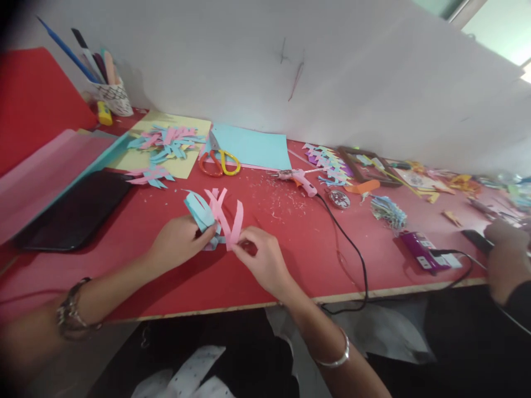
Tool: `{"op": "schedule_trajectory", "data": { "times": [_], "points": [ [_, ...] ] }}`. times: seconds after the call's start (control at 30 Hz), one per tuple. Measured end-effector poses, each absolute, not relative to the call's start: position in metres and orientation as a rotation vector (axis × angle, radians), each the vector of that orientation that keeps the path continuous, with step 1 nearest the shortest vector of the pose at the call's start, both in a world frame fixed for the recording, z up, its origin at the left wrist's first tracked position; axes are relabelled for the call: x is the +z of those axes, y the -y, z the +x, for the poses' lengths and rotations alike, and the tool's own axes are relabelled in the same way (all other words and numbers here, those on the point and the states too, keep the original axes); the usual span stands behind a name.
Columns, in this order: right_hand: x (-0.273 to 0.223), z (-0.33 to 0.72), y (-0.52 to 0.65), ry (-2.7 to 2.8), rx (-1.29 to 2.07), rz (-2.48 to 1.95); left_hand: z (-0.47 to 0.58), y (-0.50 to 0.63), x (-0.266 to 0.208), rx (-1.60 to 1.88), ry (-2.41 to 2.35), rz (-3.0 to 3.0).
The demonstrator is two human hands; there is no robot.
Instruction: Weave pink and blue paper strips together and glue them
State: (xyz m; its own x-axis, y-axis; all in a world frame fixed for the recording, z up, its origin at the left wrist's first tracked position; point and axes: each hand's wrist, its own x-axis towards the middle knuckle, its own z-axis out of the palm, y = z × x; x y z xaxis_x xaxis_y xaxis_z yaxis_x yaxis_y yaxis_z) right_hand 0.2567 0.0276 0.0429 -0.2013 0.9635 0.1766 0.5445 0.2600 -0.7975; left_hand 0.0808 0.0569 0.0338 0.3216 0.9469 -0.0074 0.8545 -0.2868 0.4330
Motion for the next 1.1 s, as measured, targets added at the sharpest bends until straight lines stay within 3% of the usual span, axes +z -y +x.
{"op": "schedule_trajectory", "data": {
  "times": [0.33,1.1],
  "points": [
    [0.024,0.239,-0.015,2.103,0.503,-1.372,0.079,-0.058,0.029,0.421,-1.625,2.226],
    [0.024,0.235,-0.014,2.091,0.567,-1.325,0.079,-0.057,0.031,0.366,-1.642,2.263]
  ]
}}
